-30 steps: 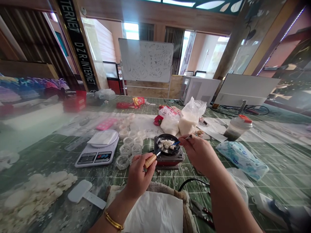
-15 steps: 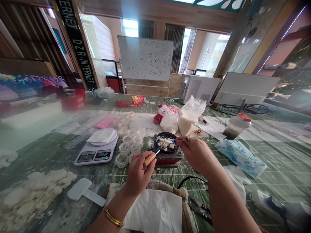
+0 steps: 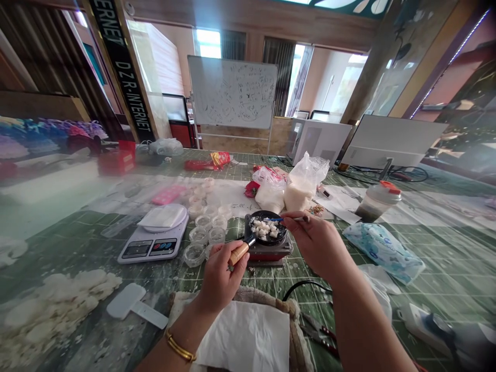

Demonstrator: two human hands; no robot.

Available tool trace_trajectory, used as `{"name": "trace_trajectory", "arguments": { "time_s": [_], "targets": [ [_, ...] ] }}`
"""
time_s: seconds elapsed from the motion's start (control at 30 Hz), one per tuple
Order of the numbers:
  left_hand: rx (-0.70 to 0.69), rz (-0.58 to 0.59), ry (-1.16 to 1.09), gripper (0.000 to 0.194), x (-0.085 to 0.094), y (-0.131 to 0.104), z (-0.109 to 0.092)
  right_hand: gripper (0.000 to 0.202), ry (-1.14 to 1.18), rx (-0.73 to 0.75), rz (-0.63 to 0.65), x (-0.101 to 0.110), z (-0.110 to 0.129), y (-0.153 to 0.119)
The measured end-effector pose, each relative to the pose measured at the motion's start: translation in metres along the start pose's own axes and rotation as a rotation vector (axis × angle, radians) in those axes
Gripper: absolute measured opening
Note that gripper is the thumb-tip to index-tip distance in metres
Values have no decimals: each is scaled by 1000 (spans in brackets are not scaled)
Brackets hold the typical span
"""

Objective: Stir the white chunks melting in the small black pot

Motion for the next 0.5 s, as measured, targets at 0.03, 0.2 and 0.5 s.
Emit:
{"name": "trace_trajectory", "arguments": {
  "time_s": [0.03,0.2,0.5],
  "targets": [
    [2,1,-1,20,0,0,0,23,-1,6,17,-2,1,0],
    [6,2,-2,20,0,0,0,24,-13,0,50,-4,2,0],
    [41,16,-36,20,0,-3,3,25,12,-15,93,-9,1,1]
  ]
}}
Point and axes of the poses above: each hand's wrist, its own y-axis towards the middle knuckle, its own x-axis out of the back of the hand, z = x × y, the point moved 4 cm from there along y, towards the middle knuckle, and after that the axes turned 2 degrees about x, right-handed, at the moved point
